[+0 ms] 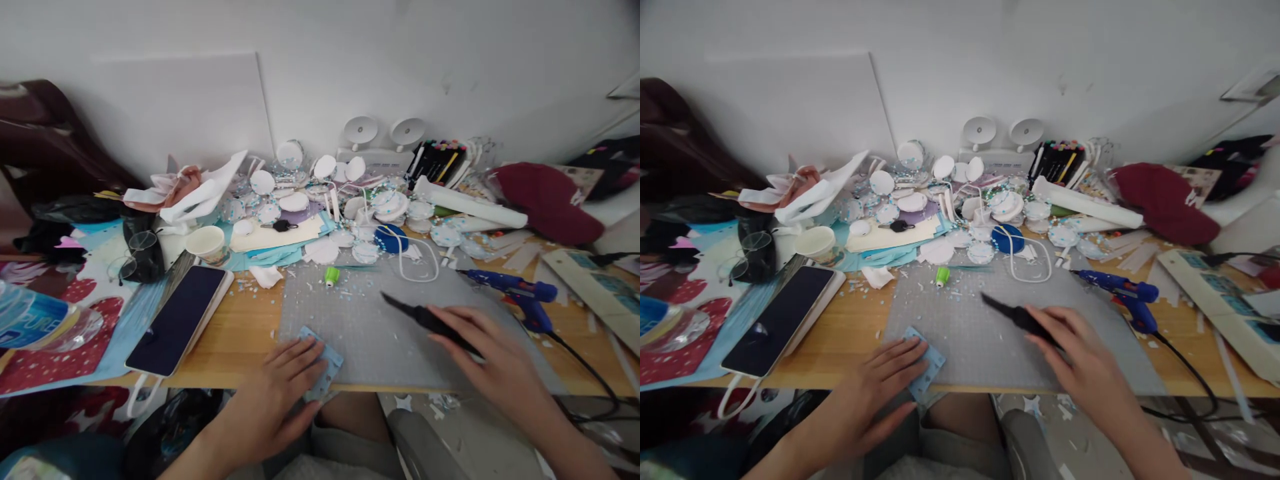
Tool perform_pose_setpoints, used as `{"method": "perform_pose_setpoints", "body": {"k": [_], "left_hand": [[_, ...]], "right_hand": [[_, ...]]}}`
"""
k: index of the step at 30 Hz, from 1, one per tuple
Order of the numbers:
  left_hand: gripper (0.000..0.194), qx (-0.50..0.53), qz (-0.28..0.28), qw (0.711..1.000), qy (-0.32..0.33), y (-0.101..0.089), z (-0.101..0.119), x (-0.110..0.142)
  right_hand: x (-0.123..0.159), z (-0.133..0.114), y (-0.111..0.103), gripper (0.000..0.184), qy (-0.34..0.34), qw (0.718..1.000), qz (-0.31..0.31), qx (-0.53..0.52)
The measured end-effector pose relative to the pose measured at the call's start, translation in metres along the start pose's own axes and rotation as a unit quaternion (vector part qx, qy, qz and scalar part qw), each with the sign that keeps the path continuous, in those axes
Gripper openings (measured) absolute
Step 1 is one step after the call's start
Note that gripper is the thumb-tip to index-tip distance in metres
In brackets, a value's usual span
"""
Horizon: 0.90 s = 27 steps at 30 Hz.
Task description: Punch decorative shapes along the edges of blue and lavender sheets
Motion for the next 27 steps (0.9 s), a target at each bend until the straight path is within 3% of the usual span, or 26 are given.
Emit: {"method": "perform_pose_setpoints", "body": {"k": [4, 11, 16, 22, 27], "left_hand": [[0.058, -0.03, 0.014, 0.999, -0.023, 0.007, 0.0, 0.001], [0.064, -0.075, 0.027, 0.996, -0.045, 0.017, -0.004, -0.002], [0.064, -0.099, 0.025, 0.994, -0.024, 0.013, -0.002, -0.003], [0.06, -0.12, 0.05, 0.991, -0.025, 0.013, -0.004, -0.003], [0.048, -0.155, 0.08, 0.984, -0.045, 0.015, -0.005, -0.005]], "right_hand": [[0.002, -0.038, 0.016, 0.042, -0.067, 0.992, -0.098, -0.046], [0.018, -0.063, 0.042, 0.067, -0.122, 0.961, -0.242, -0.048], [0.017, -0.075, 0.045, 0.069, -0.137, 0.958, -0.247, -0.057], [0.013, -0.071, 0.045, 0.068, -0.11, 0.966, -0.225, -0.056], [0.008, -0.073, 0.043, 0.07, -0.119, 0.971, -0.202, -0.058]]}}
Point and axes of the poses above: each hand's wrist, its own x-axis away from the middle knuckle, its own y-axis out of the palm, z = x × y, the point moved 7 cm from there along -x, towards the middle knuckle, and after that the axes turned 8 degrees about -z, right-handed, at the moved point
